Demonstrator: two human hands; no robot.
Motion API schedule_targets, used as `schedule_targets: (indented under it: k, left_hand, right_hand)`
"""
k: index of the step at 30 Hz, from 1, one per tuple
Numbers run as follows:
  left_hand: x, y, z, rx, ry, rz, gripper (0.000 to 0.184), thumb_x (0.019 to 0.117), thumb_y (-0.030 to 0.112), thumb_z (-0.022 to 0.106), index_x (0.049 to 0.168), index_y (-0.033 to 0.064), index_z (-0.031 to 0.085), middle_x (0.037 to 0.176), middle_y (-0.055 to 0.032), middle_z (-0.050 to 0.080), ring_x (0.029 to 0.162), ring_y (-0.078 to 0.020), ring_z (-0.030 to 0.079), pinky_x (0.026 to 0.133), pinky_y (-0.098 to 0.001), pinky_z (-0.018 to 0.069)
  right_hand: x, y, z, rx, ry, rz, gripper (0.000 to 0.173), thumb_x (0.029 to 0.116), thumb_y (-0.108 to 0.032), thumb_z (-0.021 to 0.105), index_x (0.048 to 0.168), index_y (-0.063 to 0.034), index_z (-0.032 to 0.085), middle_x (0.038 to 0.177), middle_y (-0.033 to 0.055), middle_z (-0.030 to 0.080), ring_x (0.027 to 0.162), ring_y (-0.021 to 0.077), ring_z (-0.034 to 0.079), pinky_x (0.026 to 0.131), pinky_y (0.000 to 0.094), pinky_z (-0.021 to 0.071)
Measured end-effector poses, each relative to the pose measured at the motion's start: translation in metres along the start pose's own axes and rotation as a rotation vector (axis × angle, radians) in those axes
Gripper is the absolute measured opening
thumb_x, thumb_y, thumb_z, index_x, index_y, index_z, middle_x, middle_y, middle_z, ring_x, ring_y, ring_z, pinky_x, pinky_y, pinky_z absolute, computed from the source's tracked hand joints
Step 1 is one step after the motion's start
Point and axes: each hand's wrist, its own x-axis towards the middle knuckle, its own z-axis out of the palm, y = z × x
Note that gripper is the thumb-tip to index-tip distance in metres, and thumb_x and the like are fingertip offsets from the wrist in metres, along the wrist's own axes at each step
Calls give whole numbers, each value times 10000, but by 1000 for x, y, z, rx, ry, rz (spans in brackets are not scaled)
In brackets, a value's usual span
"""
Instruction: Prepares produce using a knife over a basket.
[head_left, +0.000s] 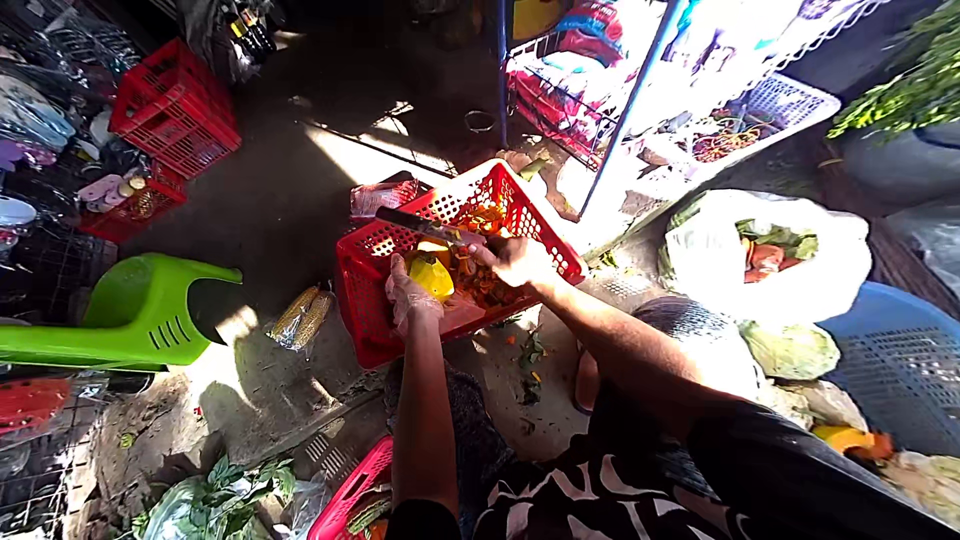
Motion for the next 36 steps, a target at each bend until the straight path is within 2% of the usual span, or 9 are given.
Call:
schedule_targets:
  k: [4,10,14,19,22,26,30,33,36]
  left_hand:
    - [-7,-9,5,167,-60,189,379,1120,260,358,1384,26,495,1256,-172,583,1112,-226,571,936,-403,497]
    - [-5,-11,3,87,-10,98,590,1063,564,372,1386,102,548,1319,-169,609,1202,-290,590,976,-538,500]
    - [-1,-9,5,152,11,116,486,1118,379,330,1437,43,478,1363,-201,561,1225,-293,554,1012,-498,472]
    - [-1,-17,12,-108,-94,128,390,1108,410,330,1251,113,538,1032,-58,608,923,-140,596,801,-342,527]
    - [2,-10,6,95,23,65,455,1109,346,387,1417,26,483,1343,-210,559,1200,-303,549,987,-512,474]
    - [10,-9,5,98,51,86,626,1059,589,342,1372,87,545,1297,-188,609,1172,-313,597,949,-550,505]
    - [8,-16,9,386,39,244,369,1103,173,405,1386,-38,513,1310,-240,587,1193,-282,571,1025,-442,466]
    - [8,-23,13,354,35,280,237,1056,74,485,1276,-4,526,1023,-117,574,839,-138,566,767,-302,510]
    - [5,-18,8,437,50,251,375,1108,164,390,1405,-39,496,1346,-235,571,1229,-271,549,1054,-418,438]
  right_hand:
    - [-29,-33,-4,-115,-45,-244,773,952,-761,427,1015,-45,712,864,210,713,894,443,709,743,670,522]
    - [11,14,11,107,-37,82,734,962,-763,427,1121,-121,744,992,211,736,988,447,698,833,726,500]
    - [-22,-26,-1,-34,-75,-181,754,966,-743,416,1030,-56,721,898,207,718,931,437,705,790,676,519]
    - [-21,-32,10,-105,-41,-315,781,934,-779,441,1020,-53,716,874,195,718,880,423,714,725,650,528]
    - [0,-13,14,-52,-135,-109,730,943,-769,452,1094,-108,724,949,186,724,961,416,697,803,673,512]
    - [18,10,12,84,-42,104,756,965,-761,421,1135,-98,741,1025,228,734,1020,462,691,849,722,497]
    - [-14,-31,-4,-63,-114,-166,767,972,-748,400,1010,-53,721,891,203,716,928,429,705,785,667,519]
    - [-17,-33,3,-96,-110,-227,784,959,-771,387,1007,-61,715,856,191,712,889,421,710,753,656,521]
    - [-3,-15,10,-40,-144,-102,747,945,-776,436,1067,-102,733,930,190,727,959,419,701,817,676,510]
